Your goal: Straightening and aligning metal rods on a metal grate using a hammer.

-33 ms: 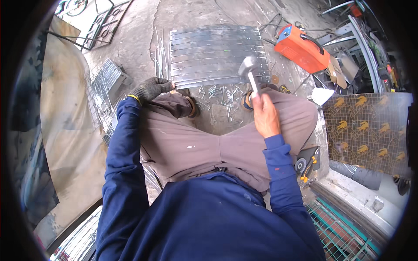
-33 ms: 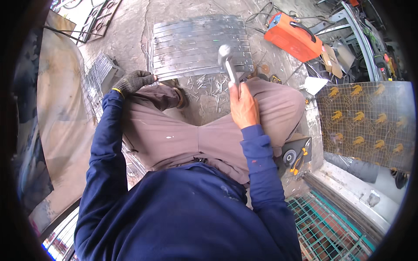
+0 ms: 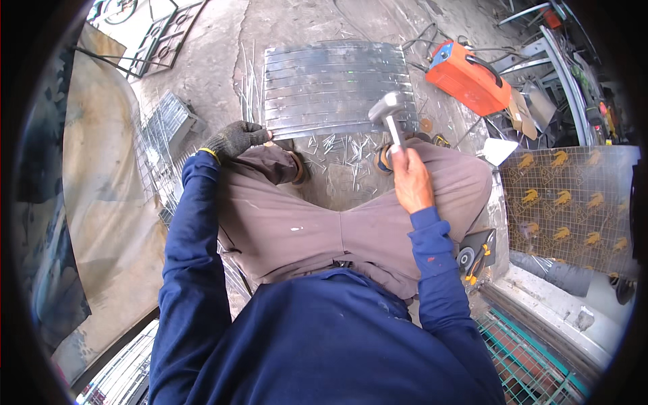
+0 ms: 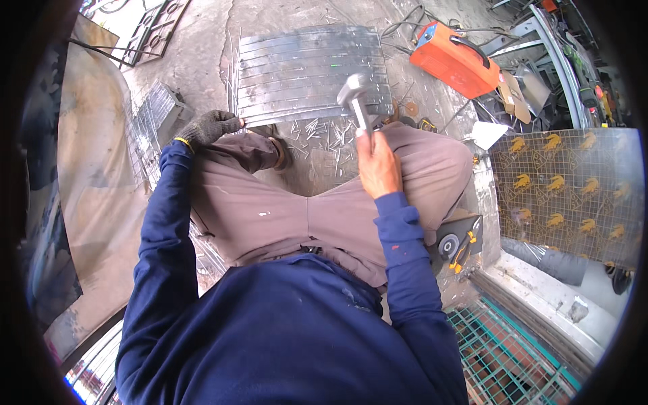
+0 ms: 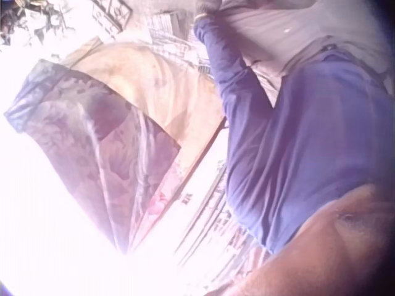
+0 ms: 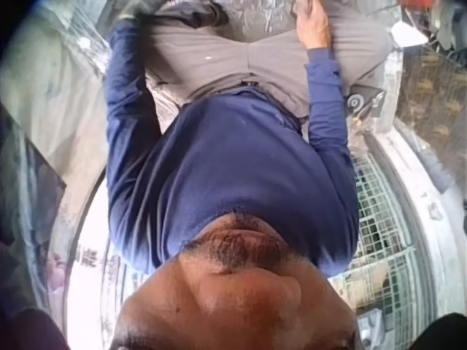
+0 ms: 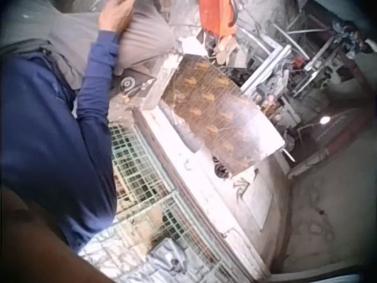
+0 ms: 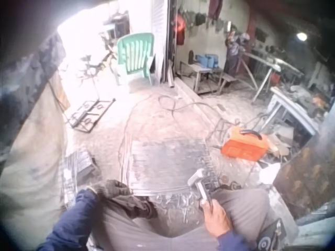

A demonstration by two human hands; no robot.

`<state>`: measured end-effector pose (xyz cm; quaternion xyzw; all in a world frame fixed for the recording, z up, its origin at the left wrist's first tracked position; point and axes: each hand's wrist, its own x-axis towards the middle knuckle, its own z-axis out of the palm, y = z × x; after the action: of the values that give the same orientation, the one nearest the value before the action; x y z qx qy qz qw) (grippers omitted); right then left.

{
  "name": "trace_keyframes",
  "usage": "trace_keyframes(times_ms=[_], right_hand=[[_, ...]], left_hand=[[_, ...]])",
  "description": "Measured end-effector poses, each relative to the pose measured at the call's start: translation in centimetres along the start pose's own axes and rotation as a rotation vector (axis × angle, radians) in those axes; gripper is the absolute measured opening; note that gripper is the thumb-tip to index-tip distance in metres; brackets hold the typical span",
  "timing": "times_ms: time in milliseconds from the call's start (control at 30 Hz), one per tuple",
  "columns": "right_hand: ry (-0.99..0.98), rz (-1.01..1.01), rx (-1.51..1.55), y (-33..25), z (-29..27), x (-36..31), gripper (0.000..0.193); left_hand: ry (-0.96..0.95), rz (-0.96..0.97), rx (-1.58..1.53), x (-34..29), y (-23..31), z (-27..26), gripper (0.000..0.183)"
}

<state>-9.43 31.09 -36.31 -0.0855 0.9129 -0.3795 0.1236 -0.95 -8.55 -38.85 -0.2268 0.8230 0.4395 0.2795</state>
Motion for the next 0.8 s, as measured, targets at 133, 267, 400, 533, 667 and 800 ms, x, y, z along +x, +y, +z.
trace_keyframes(times_ms=[133,267,400,533,667,800], right_hand=[[0.056,0.111,0.252,0.5,-0.4,-0.5,0.048],[0.0,0.225,0.314,2.3,0.1,-1.0,0.048],[-0.017,0.148,0.309,1.6,0.5,-1.2,0.049],[0.034,0.006,0.303,-2.1,-1.0,-1.7,0.045],[0.129,-0.11,0.305,-6.0,-3.3,-1.5,0.044],[0.056,-0.084,0.182,-3.7,-1.9,-0.9,0.042]], left_hand=[[-0.011,0.069,-0.068,0.8,-2.1,-0.3,0.048],[0.029,0.034,0.054,0.8,-1.1,-0.1,0.052],[0.013,0.047,0.006,1.5,-2.4,-0.3,0.051],[-0.005,0.034,-0.036,1.3,-2.2,0.0,0.048],[-0.007,0.009,-0.05,1.3,-2.4,0.0,0.047],[-0.027,0.003,-0.044,1.0,-1.7,0.0,0.042]])
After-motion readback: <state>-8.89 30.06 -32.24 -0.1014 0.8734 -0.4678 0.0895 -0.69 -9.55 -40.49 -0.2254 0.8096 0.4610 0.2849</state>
